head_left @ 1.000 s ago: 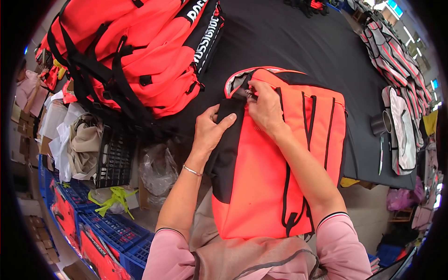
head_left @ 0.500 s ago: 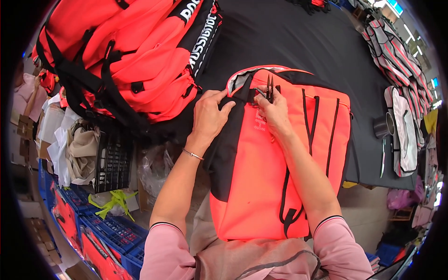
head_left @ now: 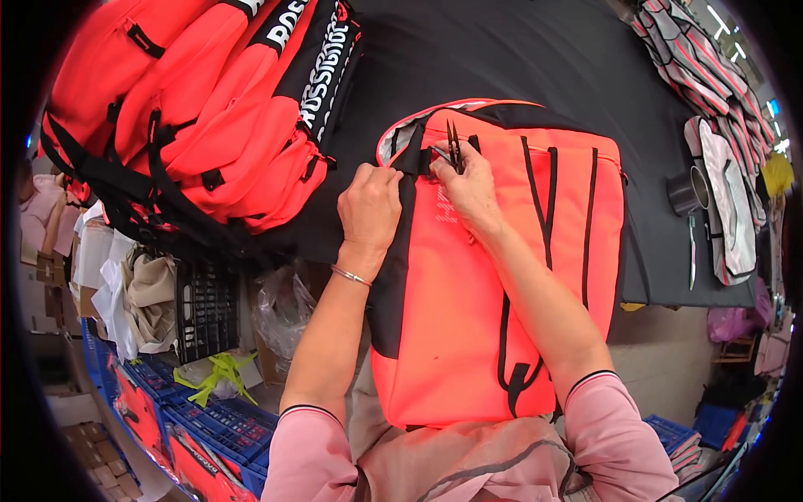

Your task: The recorder uses scissors and a brush to trim loose threads and clean manufactured bags.

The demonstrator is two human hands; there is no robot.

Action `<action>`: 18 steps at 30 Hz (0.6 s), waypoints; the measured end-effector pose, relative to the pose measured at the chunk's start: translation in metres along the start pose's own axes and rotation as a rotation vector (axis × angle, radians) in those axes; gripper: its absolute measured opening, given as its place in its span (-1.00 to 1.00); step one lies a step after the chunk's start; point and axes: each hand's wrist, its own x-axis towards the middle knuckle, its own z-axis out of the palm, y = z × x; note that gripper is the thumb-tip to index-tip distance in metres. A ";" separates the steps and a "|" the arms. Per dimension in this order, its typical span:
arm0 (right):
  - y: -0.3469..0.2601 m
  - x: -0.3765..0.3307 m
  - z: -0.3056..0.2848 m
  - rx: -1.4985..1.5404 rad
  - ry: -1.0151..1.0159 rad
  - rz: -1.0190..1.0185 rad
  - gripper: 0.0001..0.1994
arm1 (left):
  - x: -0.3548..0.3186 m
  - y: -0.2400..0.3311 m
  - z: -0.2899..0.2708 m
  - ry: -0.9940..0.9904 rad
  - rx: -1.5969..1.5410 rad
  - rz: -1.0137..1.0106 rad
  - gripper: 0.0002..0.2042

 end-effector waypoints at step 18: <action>-0.055 -0.019 -0.014 -0.824 -0.114 -0.641 -0.64 | -0.012 -0.014 0.000 0.017 -0.493 -0.477 -0.54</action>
